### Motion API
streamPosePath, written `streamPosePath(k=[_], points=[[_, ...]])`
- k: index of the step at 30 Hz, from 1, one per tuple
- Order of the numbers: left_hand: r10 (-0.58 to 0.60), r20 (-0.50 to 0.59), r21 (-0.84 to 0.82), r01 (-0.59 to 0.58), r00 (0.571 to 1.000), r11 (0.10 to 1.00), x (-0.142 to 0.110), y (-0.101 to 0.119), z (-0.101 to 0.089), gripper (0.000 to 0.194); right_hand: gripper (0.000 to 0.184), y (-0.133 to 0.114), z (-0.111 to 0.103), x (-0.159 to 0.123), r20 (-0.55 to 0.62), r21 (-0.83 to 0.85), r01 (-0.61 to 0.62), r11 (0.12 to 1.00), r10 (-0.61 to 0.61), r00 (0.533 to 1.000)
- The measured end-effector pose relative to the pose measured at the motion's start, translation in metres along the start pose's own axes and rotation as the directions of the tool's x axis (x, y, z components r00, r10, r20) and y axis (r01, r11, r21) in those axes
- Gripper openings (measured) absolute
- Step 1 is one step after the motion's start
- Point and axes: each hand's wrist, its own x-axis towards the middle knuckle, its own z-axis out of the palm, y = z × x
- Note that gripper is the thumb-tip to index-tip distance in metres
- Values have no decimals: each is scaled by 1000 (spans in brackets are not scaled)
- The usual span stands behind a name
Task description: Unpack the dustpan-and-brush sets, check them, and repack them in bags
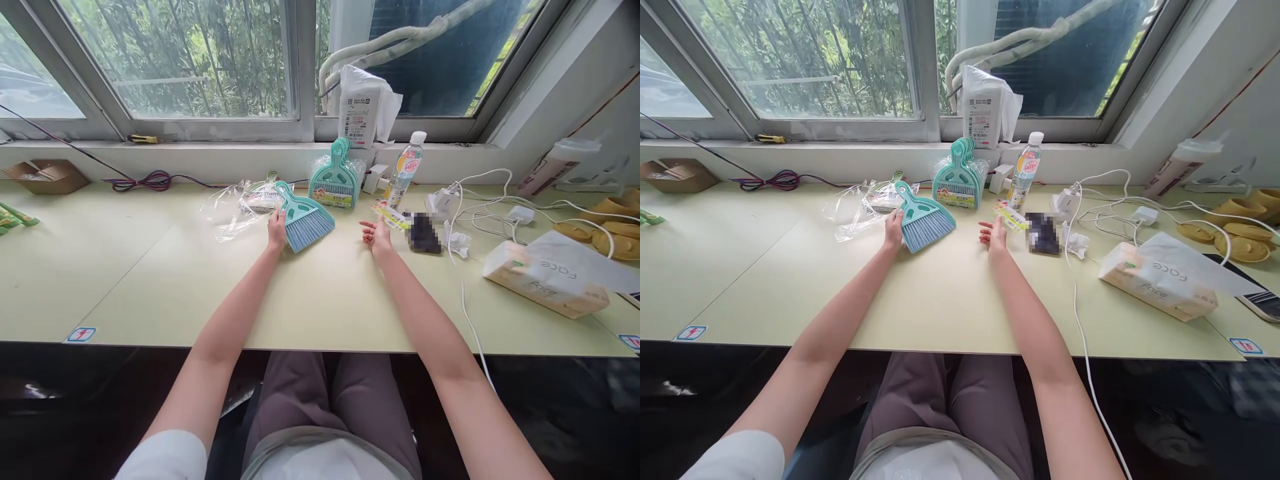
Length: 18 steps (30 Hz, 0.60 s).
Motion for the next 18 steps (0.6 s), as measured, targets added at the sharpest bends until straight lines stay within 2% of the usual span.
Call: streamPosePath(k=[2,3,4,7,9,10,12,15,18], points=[[14,8,33,-14,1000,999,-5,4,5,38,59,1,6,-7,28,-211,104,972,-100,995],[28,20,47,-29,999,998,-9,7,9,39,59,2,11,-13,50,-325,205,923,-199,979],[53,42,64,-56,998,996,-13,11,14,39,55,3,18,-21,82,-424,326,845,-323,943],[156,169,129,-179,973,975,-32,28,31,43,41,2,37,-46,219,-563,605,564,-604,767],[206,266,152,-252,942,956,-47,41,42,47,36,0,42,-56,275,-602,682,415,-694,665],[227,294,155,-281,928,947,-54,47,46,48,35,-2,42,-59,289,-620,693,368,-715,637],[251,334,158,-317,908,935,-64,56,52,49,35,-6,37,-59,276,-654,677,338,-727,629],[210,409,144,-290,888,946,-67,62,54,50,38,-9,29,-53,178,-705,594,387,-715,676],[148,512,99,-229,846,968,-58,58,52,49,33,-8,27,-49,93,-721,526,452,-689,719]])
